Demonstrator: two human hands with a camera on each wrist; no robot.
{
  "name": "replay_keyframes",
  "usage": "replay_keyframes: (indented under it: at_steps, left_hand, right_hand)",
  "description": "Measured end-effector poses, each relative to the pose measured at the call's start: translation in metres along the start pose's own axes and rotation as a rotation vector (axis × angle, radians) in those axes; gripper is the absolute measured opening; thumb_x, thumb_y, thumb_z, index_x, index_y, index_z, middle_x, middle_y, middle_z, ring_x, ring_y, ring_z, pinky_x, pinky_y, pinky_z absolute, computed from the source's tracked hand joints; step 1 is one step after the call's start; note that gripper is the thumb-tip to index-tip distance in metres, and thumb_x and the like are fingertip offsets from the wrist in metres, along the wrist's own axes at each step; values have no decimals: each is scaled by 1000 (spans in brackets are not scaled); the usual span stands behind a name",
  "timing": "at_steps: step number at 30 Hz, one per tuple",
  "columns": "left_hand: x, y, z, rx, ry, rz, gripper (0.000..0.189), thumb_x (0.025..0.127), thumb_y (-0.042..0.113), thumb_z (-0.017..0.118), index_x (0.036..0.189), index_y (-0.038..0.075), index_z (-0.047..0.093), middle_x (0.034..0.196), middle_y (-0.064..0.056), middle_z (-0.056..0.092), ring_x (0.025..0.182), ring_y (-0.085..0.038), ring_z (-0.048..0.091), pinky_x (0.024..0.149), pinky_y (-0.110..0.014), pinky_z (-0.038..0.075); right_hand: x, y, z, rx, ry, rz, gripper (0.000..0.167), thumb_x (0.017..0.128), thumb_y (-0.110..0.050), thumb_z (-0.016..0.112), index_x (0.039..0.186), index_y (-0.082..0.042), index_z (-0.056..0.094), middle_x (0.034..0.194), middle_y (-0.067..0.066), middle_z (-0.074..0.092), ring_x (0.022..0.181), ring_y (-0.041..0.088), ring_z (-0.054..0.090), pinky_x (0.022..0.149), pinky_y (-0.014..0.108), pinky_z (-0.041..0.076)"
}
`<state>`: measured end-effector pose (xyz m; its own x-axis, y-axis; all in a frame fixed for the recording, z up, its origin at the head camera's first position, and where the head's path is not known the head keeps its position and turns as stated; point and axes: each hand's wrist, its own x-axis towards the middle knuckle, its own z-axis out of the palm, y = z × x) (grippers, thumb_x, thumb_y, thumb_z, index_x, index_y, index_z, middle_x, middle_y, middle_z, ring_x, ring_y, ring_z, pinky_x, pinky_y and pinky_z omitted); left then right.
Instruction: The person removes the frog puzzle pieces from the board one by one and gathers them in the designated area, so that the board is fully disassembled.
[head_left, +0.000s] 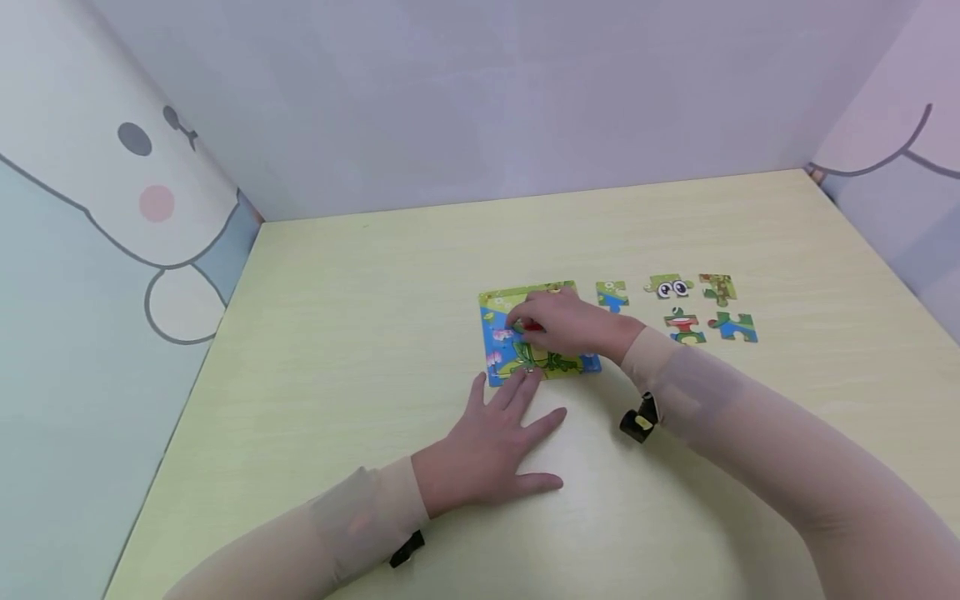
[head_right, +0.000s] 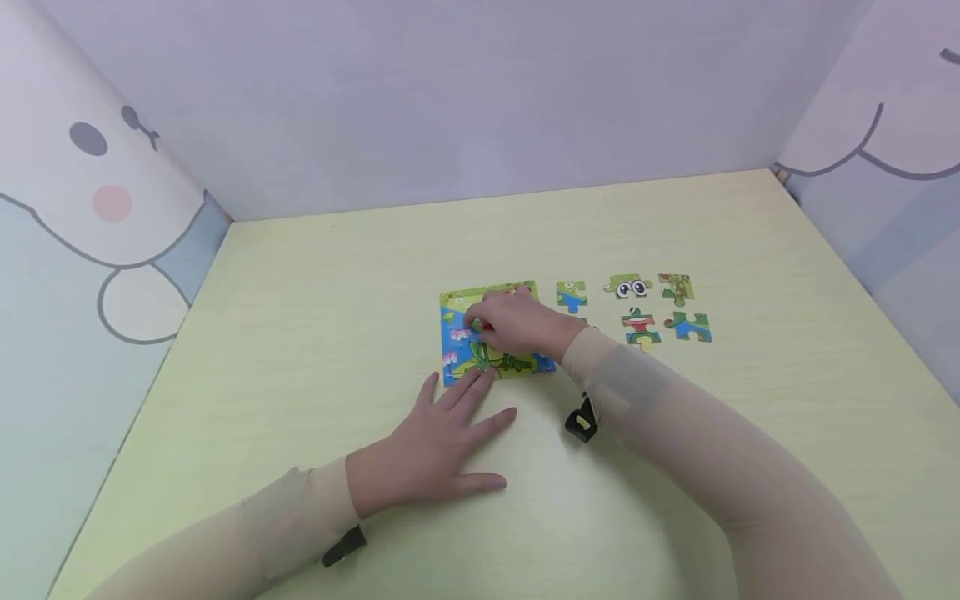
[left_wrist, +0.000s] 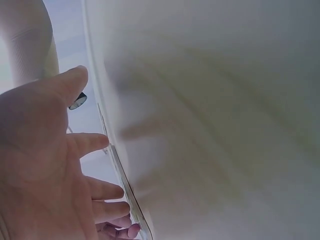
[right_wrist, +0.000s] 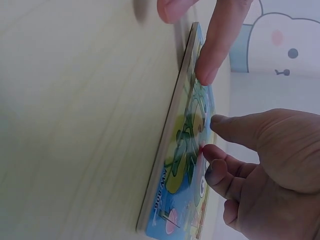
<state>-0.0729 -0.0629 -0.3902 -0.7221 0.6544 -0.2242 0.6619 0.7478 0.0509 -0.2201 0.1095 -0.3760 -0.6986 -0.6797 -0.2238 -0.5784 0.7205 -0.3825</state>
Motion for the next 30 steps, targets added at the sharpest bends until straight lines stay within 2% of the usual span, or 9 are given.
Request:
replay_keyframes:
  at_steps: [5,12,19,30]
  left_hand:
    - [-9,-7,3,-10,23,-23,77,97,75,51,161,32,43,172,-18,25,159,-38,27,115,-75,30]
    - [-27,-32,1,-78,66,-91,79,97,71,57,159,24,46,171,-22,27,156,-44,30,114,-79,28]
    - [-35,-52,-4,-91,51,-159,76,97,65,60,159,22,47,168,-24,31,155,-46,31,114,-79,26]
    - [-45,-62,2,-76,82,-150,74,96,65,62,156,22,51,166,-23,34,152,-45,36,112,-79,30]
  right_hand:
    - [0,-1,0,3,5,0,30,103,-20,68,133,-17,71,105,3,65,100,23,55,103,58,37]
    - [1,0,1,1,-1,8,31,104,-22,67,134,-19,71,106,2,65,100,23,55,103,56,38]
    - [0,-1,1,5,-8,12,31,104,-23,67,134,-20,71,109,3,65,101,24,55,105,57,37]
    - [-1,4,0,20,2,11,32,102,-22,69,134,-21,71,116,2,68,106,23,58,111,60,34]
